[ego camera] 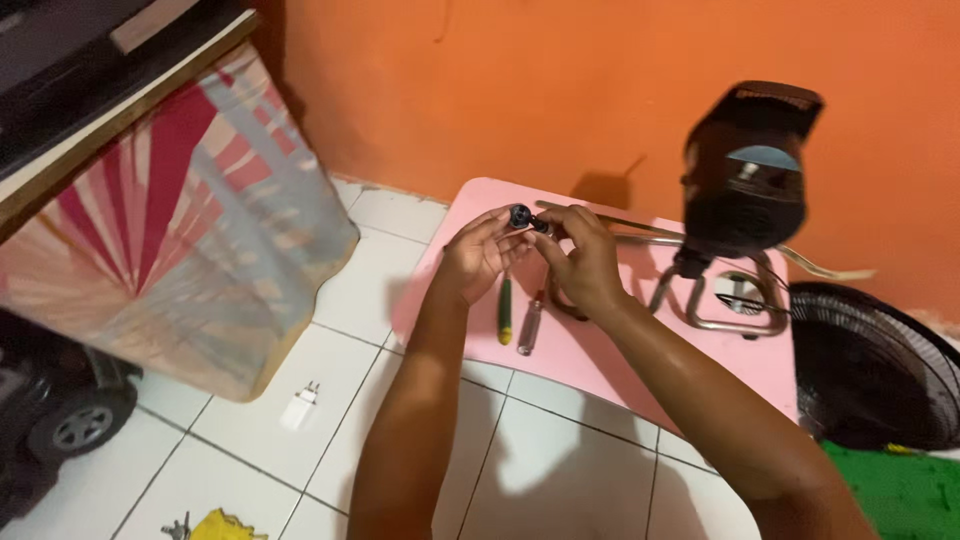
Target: The person is repairing a fan motor by removing and reattaching screws and components. They use a screwdriver to loosen and tighten screws, remove a circular component, and reassemble the motor housing.
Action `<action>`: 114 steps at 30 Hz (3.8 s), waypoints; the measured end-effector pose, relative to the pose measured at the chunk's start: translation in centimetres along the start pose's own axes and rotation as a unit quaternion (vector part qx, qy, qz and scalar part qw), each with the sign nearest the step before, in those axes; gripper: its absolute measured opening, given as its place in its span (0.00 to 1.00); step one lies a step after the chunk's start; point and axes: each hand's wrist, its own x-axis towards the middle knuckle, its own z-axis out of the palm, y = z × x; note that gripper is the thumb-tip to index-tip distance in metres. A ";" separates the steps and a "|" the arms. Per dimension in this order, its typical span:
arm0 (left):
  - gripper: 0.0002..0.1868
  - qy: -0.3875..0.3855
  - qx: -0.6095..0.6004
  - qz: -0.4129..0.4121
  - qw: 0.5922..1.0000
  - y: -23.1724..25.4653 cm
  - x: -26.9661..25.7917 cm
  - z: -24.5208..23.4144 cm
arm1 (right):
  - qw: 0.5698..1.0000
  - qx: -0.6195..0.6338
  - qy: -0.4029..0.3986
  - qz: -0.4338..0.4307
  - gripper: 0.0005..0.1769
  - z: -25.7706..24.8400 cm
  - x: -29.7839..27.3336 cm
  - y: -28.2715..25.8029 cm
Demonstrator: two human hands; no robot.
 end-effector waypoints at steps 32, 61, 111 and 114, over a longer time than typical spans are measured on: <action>0.21 0.036 0.248 0.075 0.965 -4.7 3.4 14.0 | 0.969 -0.073 0.222 -0.074 0.12 -16.8 0.9 -3.8; 0.21 0.022 0.259 0.081 0.962 -7.1 5.0 14.8 | 0.991 -0.013 0.132 0.031 0.07 -21.3 1.3 0.4; 0.19 0.034 0.423 0.162 0.891 -5.6 8.9 20.4 | 0.985 0.064 0.144 0.065 0.10 -20.8 1.0 2.3; 0.20 0.039 0.451 0.127 0.883 -5.3 9.2 20.7 | 0.985 0.076 0.142 0.058 0.10 -20.7 0.9 2.2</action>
